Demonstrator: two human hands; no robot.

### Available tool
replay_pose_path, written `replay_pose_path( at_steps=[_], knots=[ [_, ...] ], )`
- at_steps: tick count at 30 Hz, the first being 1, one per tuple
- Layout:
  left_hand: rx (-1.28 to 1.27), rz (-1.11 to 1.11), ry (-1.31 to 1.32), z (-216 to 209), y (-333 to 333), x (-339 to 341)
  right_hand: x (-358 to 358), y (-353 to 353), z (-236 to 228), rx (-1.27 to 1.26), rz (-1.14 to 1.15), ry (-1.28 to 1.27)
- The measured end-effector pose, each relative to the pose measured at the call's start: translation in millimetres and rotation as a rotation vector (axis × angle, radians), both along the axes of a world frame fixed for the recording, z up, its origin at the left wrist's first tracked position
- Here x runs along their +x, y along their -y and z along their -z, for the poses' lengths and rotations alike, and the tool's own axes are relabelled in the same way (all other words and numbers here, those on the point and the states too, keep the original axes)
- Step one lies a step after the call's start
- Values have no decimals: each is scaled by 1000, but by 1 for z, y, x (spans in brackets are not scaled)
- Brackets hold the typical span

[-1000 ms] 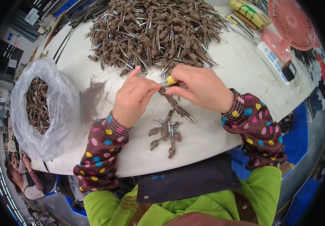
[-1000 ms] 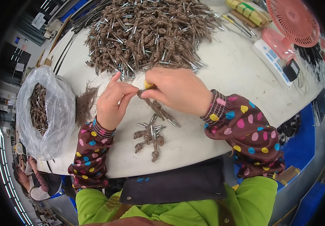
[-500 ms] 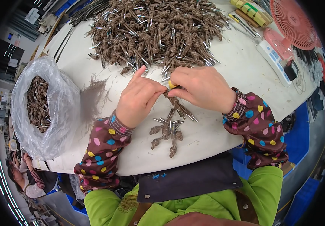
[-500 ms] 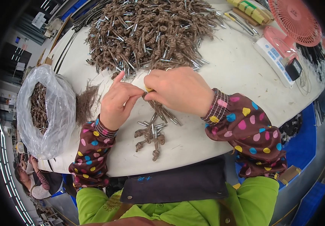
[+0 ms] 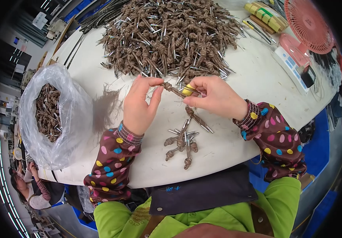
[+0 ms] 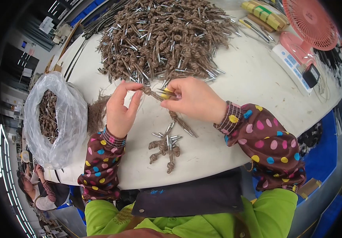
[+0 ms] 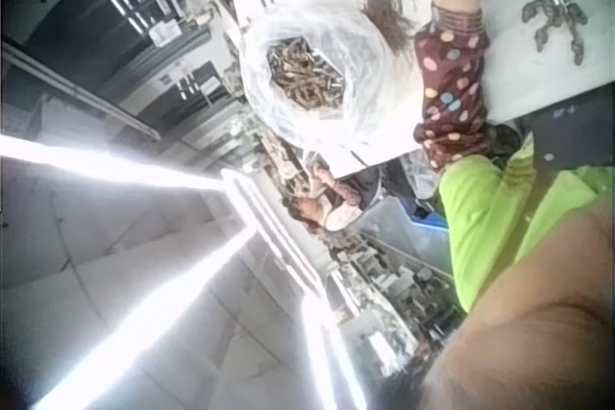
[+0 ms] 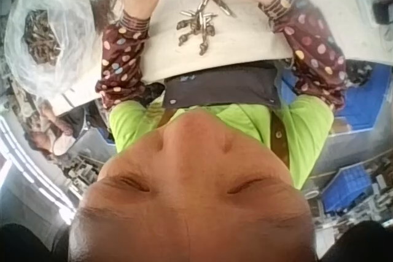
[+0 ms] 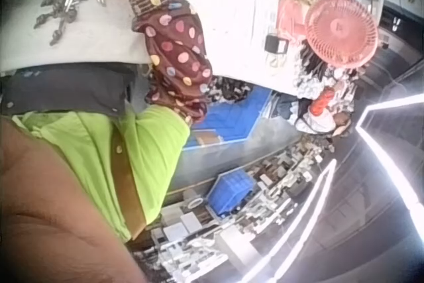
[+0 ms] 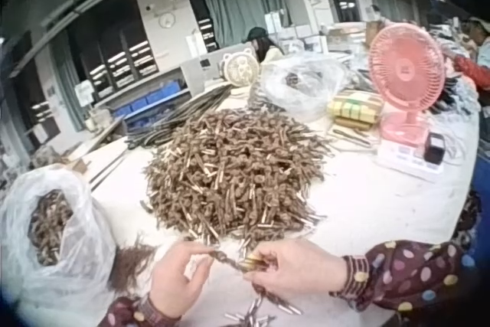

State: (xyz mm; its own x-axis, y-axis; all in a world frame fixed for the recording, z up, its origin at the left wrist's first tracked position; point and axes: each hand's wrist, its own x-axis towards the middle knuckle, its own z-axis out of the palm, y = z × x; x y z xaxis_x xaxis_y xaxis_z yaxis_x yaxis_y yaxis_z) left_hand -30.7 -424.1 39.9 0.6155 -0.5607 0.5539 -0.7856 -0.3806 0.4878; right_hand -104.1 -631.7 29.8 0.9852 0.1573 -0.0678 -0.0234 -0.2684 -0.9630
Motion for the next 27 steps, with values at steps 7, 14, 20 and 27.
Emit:
replay_pose_path(
  at_steps=[7, 14, 20, 27],
  knots=[
    [311, 26, 361, -9, 3, -7, -5, 0, -10, -321, 63, 305],
    [181, 135, 237, -5, 1, -2, 0, 5, -11, 7, -20, 48],
    [131, 125, 62, -4, 2, -8, 5, 9, -6, 52, -28, 77],
    [-80, 48, -672, 6, -6, 4, -1, 6, -14, -353, 24, 434]
  ],
)
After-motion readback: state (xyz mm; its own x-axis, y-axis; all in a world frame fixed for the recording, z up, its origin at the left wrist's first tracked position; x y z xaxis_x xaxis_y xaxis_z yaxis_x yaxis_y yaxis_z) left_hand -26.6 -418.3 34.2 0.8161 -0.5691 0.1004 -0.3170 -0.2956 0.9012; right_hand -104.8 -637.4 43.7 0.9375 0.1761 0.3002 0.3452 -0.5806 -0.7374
